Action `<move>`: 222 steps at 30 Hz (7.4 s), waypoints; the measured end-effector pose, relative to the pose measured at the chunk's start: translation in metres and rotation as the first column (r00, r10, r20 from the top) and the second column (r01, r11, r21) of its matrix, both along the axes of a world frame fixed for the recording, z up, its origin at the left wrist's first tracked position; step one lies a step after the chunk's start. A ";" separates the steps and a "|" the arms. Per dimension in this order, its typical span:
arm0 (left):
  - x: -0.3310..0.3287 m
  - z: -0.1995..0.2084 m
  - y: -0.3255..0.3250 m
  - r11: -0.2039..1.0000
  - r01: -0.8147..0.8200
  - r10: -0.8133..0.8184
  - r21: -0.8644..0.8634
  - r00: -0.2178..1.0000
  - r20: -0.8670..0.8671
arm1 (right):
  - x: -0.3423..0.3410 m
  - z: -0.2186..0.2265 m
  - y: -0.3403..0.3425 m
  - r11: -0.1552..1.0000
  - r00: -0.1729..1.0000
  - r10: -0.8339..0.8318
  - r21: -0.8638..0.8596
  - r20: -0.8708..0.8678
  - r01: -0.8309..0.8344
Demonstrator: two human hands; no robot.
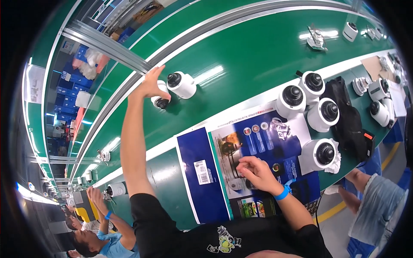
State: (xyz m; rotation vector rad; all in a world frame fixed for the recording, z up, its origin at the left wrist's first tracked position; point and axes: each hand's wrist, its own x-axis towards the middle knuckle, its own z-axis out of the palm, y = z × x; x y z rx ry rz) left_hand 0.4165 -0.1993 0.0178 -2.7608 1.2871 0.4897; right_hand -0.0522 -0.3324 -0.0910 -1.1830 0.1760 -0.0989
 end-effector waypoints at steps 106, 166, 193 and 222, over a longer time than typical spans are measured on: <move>-0.356 -0.073 0.060 0.570 0.080 -0.029 -0.818 0.997 0.077 | -0.001 0.012 0.013 0.866 0.967 0.105 -0.500 0.232 0.026; -0.348 -0.050 0.077 0.605 -0.077 0.087 -0.793 0.996 -0.030 | 0.066 0.057 -0.038 0.535 0.858 -0.492 -0.726 0.150 0.433; -0.290 -0.075 0.097 0.764 -0.098 0.050 -0.638 0.994 -0.092 | -0.384 -0.344 -0.156 0.133 -0.363 -0.638 -0.562 -0.679 0.817; -0.340 -0.067 0.059 0.645 0.021 0.137 -0.764 0.980 0.142 | -0.287 -0.090 -0.007 0.096 0.114 -0.992 -0.286 0.046 0.953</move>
